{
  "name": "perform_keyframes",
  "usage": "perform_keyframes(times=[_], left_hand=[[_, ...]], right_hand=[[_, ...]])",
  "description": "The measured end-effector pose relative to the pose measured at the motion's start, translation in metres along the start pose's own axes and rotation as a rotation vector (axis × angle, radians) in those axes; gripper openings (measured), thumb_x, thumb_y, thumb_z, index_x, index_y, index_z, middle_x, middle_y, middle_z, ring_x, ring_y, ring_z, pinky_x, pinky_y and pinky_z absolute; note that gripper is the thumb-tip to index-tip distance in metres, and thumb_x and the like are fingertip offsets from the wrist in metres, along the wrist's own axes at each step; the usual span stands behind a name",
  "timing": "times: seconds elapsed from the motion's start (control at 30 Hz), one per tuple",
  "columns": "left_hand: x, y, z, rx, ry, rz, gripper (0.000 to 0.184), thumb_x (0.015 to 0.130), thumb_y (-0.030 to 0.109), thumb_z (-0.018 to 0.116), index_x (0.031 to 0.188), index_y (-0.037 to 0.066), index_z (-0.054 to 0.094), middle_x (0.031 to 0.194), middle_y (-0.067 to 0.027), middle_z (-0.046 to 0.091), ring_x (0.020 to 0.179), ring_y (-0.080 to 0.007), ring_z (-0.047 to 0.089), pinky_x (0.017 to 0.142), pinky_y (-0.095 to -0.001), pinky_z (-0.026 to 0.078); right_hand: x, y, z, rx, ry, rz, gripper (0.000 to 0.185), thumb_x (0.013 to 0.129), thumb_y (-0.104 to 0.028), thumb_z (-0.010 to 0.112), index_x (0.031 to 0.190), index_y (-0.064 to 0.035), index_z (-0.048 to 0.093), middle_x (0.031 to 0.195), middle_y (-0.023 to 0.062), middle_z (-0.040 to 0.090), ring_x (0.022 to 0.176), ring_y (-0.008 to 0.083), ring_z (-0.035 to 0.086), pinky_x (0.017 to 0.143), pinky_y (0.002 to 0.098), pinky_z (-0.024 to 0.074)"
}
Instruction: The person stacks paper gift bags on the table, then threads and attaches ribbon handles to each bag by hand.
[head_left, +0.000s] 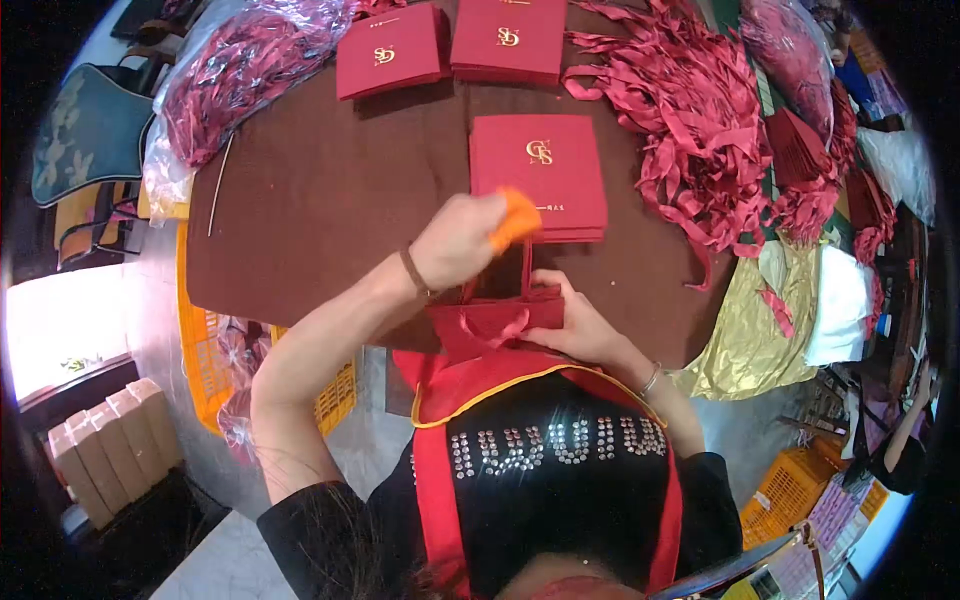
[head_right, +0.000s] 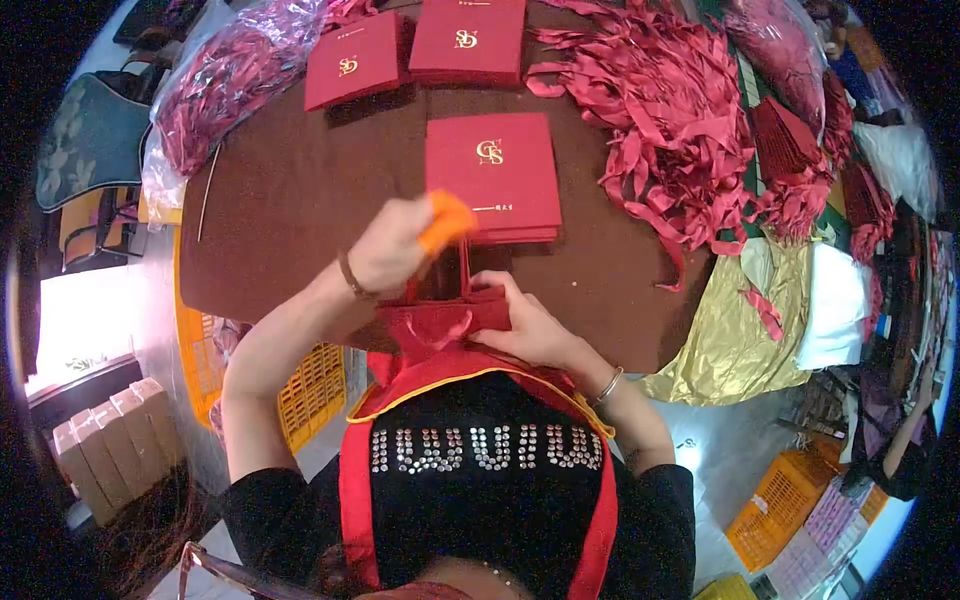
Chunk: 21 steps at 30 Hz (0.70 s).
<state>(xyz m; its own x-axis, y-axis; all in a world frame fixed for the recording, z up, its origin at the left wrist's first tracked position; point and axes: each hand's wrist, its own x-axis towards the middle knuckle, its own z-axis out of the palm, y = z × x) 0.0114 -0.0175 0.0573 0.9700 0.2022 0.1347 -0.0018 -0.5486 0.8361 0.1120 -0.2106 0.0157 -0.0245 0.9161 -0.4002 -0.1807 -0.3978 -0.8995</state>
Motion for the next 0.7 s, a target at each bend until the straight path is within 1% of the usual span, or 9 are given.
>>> perform_keyframes(times=[0.1, 0.2, 0.27, 0.33, 0.4, 0.43, 0.5, 0.63, 0.7], left_hand=[[0.016, 0.014, -0.029, -0.248, 0.029, -0.357, 0.016, 0.09, 0.014, 0.051, 0.093, 0.002, 0.061, 0.069, 0.0022, 0.052, 0.059, -0.0031, 0.043, 0.051, -0.0189, 0.036], [0.02, 0.012, -0.035, -0.341, 0.021, -0.35, 0.019, 0.092, 0.017, 0.048, 0.096, 0.003, 0.06, 0.07, 0.0014, 0.055, 0.061, -0.0042, 0.047, 0.052, -0.0185, 0.037], [0.021, 0.008, -0.041, -0.409, 0.068, -0.3, 0.021, 0.093, 0.018, 0.046, 0.104, 0.004, 0.057, 0.075, 0.0, 0.056, 0.064, -0.005, 0.05, 0.055, -0.0188, 0.038], [0.022, 0.007, -0.052, -0.471, 0.117, -0.236, 0.024, 0.094, 0.018, 0.044, 0.111, 0.004, 0.053, 0.079, -0.0015, 0.058, 0.068, -0.0058, 0.052, 0.057, -0.019, 0.039], [0.017, 0.008, -0.065, -0.791, 0.433, -0.225, 0.033, 0.093, 0.016, 0.045, 0.125, 0.006, 0.043, 0.099, -0.0043, 0.058, 0.074, -0.0067, 0.053, 0.068, -0.0209, 0.043], [0.012, 0.0, -0.068, -0.703, 0.439, -0.272, 0.04, 0.095, 0.022, 0.039, 0.132, 0.007, 0.033, 0.111, -0.0104, 0.055, 0.084, -0.0106, 0.055, 0.072, -0.0239, 0.043], [0.0, 0.001, -0.043, -0.688, 0.369, -0.281, 0.042, 0.094, 0.02, 0.043, 0.133, 0.009, 0.032, 0.11, -0.0077, 0.055, 0.085, -0.0095, 0.054, 0.074, -0.023, 0.043], [-0.018, 0.024, 0.034, -0.95, 0.233, -0.241, 0.049, 0.092, 0.019, 0.048, 0.136, 0.012, 0.026, 0.113, -0.0042, 0.052, 0.09, -0.0094, 0.052, 0.081, -0.0246, 0.043], [-0.024, 0.024, 0.048, -1.124, 0.165, -0.237, 0.049, 0.092, 0.019, 0.049, 0.136, 0.012, 0.026, 0.115, -0.0042, 0.05, 0.091, -0.0106, 0.052, 0.083, -0.0256, 0.043]], right_hand=[[-0.003, -0.002, 0.001, -0.251, 0.088, -0.192, 0.061, 0.076, -0.007, 0.068, 0.124, -0.0052, 0.03, 0.098, 0.0111, 0.06, 0.093, 0.0178, 0.059, 0.084, 0.031, 0.0451], [-0.001, -0.003, -0.002, -0.233, 0.082, -0.233, 0.059, 0.076, -0.006, 0.067, 0.123, -0.0052, 0.031, 0.099, 0.0089, 0.059, 0.091, 0.0172, 0.059, 0.083, 0.0314, 0.0457], [-0.003, -0.017, -0.002, 0.031, 0.131, -0.012, 0.059, 0.075, -0.002, 0.068, 0.122, -0.0051, 0.032, 0.103, 0.0069, 0.056, 0.094, 0.0167, 0.057, 0.085, 0.0317, 0.0448], [-0.003, -0.016, -0.004, 0.094, 0.153, -0.107, 0.06, 0.074, -0.001, 0.068, 0.122, -0.0053, 0.032, 0.106, 0.0065, 0.055, 0.097, 0.0161, 0.055, 0.087, 0.0321, 0.0438], [-0.002, -0.021, -0.008, 0.161, 0.176, -0.208, 0.061, 0.073, 0.001, 0.068, 0.121, -0.0055, 0.033, 0.108, 0.0062, 0.053, 0.1, 0.0155, 0.053, 0.088, 0.0324, 0.0428], [-0.002, -0.026, -0.011, 0.226, 0.18, -0.32, 0.063, 0.071, 0.002, 0.069, 0.121, -0.0054, 0.033, 0.11, 0.0071, 0.052, 0.102, 0.0151, 0.051, 0.09, 0.0326, 0.0415], [-0.001, -0.029, -0.018, 0.461, 0.143, -0.41, 0.065, 0.066, 0.004, 0.072, 0.119, -0.0047, 0.036, 0.113, 0.0078, 0.051, 0.104, 0.0152, 0.05, 0.094, 0.0332, 0.0392], [0.009, -0.055, -0.021, 0.403, 0.054, -0.501, 0.055, 0.065, 0.005, 0.073, 0.112, -0.0036, 0.046, 0.112, 0.0061, 0.052, 0.105, 0.0154, 0.05, 0.094, 0.0328, 0.0388], [0.012, -0.049, -0.017, 0.254, 0.152, -0.472, 0.055, 0.069, 0.005, 0.07, 0.116, -0.0041, 0.043, 0.111, 0.006, 0.052, 0.106, 0.0152, 0.049, 0.092, 0.0312, 0.0406]])
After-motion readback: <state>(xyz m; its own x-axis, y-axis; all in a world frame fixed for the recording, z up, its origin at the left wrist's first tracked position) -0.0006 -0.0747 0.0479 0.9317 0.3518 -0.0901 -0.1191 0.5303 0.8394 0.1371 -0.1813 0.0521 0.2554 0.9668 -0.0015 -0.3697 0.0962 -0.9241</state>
